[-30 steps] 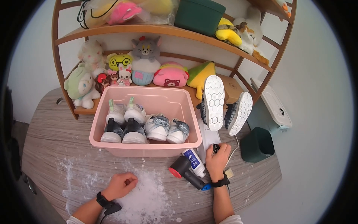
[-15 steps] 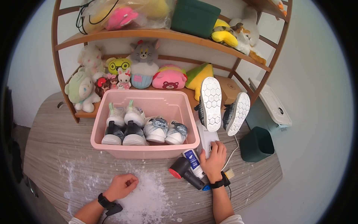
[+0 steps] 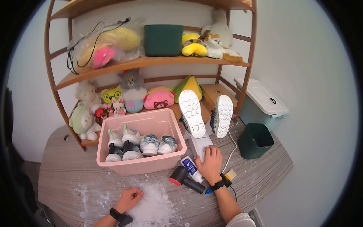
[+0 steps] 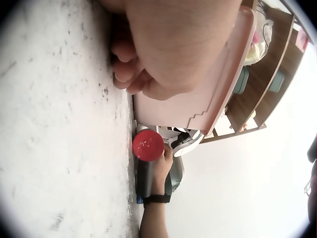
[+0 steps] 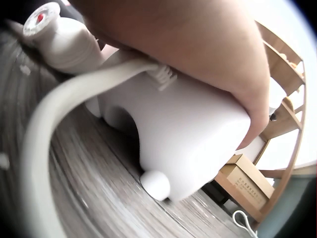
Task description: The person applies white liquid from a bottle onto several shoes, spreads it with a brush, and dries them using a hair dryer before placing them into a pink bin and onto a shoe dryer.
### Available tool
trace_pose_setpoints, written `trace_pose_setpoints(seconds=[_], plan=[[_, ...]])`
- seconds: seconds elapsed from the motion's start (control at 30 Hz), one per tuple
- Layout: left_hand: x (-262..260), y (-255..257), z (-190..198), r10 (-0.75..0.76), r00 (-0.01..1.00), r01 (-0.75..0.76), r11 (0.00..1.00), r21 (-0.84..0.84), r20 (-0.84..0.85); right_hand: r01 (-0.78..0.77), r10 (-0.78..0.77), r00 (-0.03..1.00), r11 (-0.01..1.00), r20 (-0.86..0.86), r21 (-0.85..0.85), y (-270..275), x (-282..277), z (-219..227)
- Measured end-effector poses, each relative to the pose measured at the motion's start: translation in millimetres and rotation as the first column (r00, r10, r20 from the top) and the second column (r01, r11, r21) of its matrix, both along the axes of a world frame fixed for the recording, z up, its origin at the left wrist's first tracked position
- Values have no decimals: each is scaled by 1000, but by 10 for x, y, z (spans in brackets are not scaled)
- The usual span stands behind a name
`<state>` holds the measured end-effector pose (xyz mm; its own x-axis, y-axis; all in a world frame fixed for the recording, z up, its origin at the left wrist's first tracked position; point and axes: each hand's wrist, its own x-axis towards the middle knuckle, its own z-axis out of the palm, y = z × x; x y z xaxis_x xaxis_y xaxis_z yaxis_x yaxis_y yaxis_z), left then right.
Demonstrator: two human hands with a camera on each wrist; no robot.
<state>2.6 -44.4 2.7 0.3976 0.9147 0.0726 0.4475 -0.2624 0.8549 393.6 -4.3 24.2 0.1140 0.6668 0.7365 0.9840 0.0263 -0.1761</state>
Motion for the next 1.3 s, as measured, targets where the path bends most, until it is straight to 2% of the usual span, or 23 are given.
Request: trace_pose_setpoints(seconds=[0.07,0.13,0.2,0.23,0.3,0.37,0.43,0.5,0.57,0.67,0.73,0.77,0.8,0.83,0.9,0.97,1.0,1.03,1.07,1.13,1.23,1.27,1.3], plan=[[-14,19,-96,8,999,-8,1000,8,-37,-2,2,999,1000,-35,-14,-17,10,32],[-44,66,-273,-2,998,1,1000,18,62,-13,11,998,1000,-64,-28,-15,43,71],[-35,59,-273,1,999,-2,999,33,39,-58,50,976,998,-211,-33,-1,110,113],[-32,66,-262,6,1000,-7,999,33,23,-56,51,974,998,-220,-19,5,150,152],[10,38,-153,-4,1000,6,996,85,-22,-65,88,976,991,-197,121,7,225,309],[10,3,-36,-12,998,20,992,125,-65,-49,81,977,986,-198,161,-5,313,474],[-9,-20,71,-68,956,140,960,242,-285,-12,72,979,954,-192,299,29,414,622],[6,-85,245,-67,956,151,947,284,-285,-2,66,981,942,-180,335,98,490,775],[11,-155,459,-64,956,158,934,319,-285,44,59,967,918,-247,394,197,541,890],[71,-199,901,-29,946,144,930,338,-323,85,49,944,919,-327,384,344,596,987],[158,-203,1247,33,945,75,946,314,-324,98,51,930,919,-363,381,456,629,992],[175,-157,1373,47,944,61,948,313,-326,71,95,880,942,-465,328,504,662,962],[202,-104,1488,60,923,108,907,406,-380,37,127,819,961,-559,273,544,698,933],[250,-22,1625,79,900,161,854,495,-428,26,136,821,961,-554,275,596,738,916],[432,166,1997,107,907,175,783,596,-408,-38,214,712,963,-669,268,644,817,853],[652,406,2266,100,943,146,734,663,-318,-42,217,682,965,-699,259,601,861,852],[769,531,2358,99,944,146,729,669,-314,-51,229,644,965,-730,258,616,842,849],[866,649,2443,110,942,144,722,677,-317,-50,211,681,969,-701,243,647,883,791],[969,741,2520,136,933,139,716,684,-332,-96,242,654,966,-717,239,638,863,816],[1231,945,2608,169,887,250,607,755,-430,-131,269,617,962,-740,241,592,829,869],[1564,1280,2574,160,880,293,561,775,-448,-142,172,634,984,-754,104,496,824,976],[1678,1339,2586,157,875,278,613,739,-459,-164,174,622,982,-763,90,468,804,1003],[1779,1473,2526,147,875,286,611,738,-461,-189,178,610,979,-772,76,450,806,1011]])
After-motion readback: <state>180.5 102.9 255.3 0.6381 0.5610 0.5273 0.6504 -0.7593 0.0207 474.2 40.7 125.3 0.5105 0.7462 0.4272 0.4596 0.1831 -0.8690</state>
